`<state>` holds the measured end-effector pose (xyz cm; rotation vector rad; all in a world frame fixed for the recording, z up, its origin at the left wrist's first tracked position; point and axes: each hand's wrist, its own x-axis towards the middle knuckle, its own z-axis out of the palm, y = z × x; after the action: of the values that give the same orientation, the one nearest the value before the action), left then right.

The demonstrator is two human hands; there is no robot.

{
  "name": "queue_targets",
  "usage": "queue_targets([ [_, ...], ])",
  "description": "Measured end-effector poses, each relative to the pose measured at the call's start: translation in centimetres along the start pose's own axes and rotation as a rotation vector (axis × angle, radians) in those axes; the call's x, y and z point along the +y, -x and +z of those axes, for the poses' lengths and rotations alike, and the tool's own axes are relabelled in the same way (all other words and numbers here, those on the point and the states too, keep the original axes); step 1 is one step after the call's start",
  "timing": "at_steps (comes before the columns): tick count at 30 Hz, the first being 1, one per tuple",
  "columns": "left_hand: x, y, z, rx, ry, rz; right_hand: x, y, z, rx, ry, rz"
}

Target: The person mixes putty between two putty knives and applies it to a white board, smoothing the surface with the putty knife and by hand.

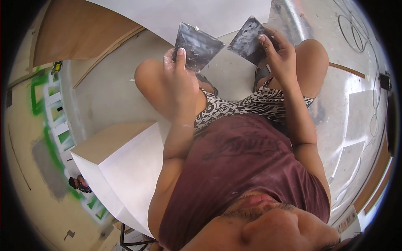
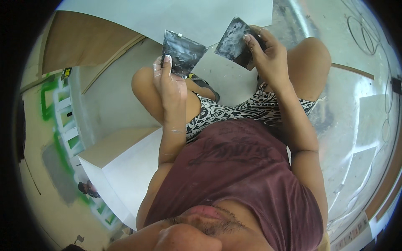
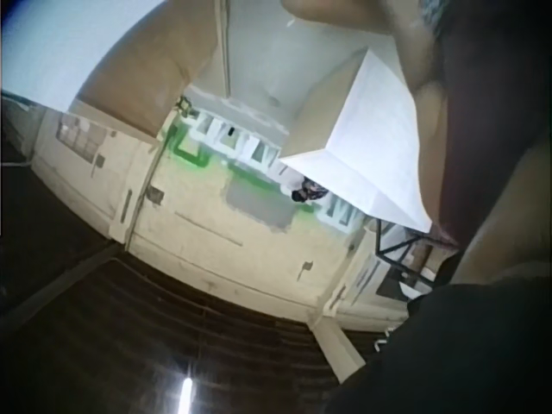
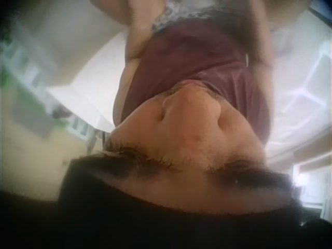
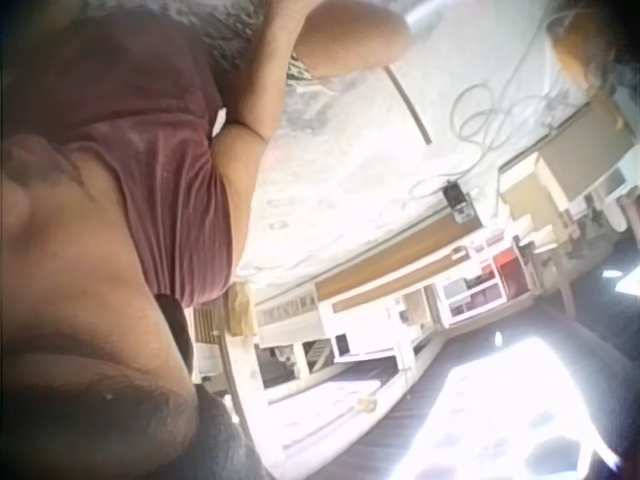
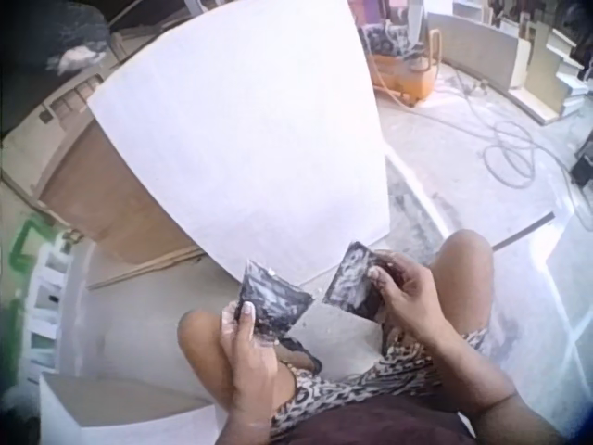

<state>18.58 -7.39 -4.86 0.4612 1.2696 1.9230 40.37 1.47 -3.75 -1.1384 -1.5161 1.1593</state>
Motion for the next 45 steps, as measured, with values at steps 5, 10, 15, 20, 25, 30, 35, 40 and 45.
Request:
queue_targets([
  [5, -0.2, 1.1, 1.2, -0.116, 0.232, -0.367, 2.1, -0.8, 0.4, 0.117, -0.478, 0.195],
  [10, -3.8, 2.3, 2.9, -0.181, 0.281, -0.453, 3.1, 1.2, 1.9, -0.307, -0.972, 0.496],
  [15, -4.3, 1.4, 2.7, -0.177, 0.261, -0.404, 2.4, 2.0, 2.9, -0.237, -0.911, 0.527],
  [20, -4.2, 1.0, 2.4, -0.117, 0.182, -0.333, 1.1, 1.8, 2.5, -0.403, -1.117, 0.324],
  [25, -3.4, 0.5, 2.6, -0.09, 0.165, -0.198, 0.5, 1.9, 2.6, -0.176, -0.489, 0.198],
  [30, -3.4, 0.4, 2.0, -0.091, 0.095, -0.137, -0.5, 1.3, 1.6, -0.29, -0.254, 0.108],
  [35, -3.1, 0.6, 2.2, -0.137, -0.038, 0.008, -0.1, 1.2, 1.6, -0.406, -0.144, 0.169],
  [40, -2.7, 0.4, 2.4, -0.153, -0.07, 0.02, -0.2, 1.3, 1.8, -0.299, -0.183, 0.213],
  [45, -2.4, 0.8, 2.8, -0.127, -0.048, -0.071, 0.8, 0.9, 1.5, -0.419, -0.036, 0.132],
])
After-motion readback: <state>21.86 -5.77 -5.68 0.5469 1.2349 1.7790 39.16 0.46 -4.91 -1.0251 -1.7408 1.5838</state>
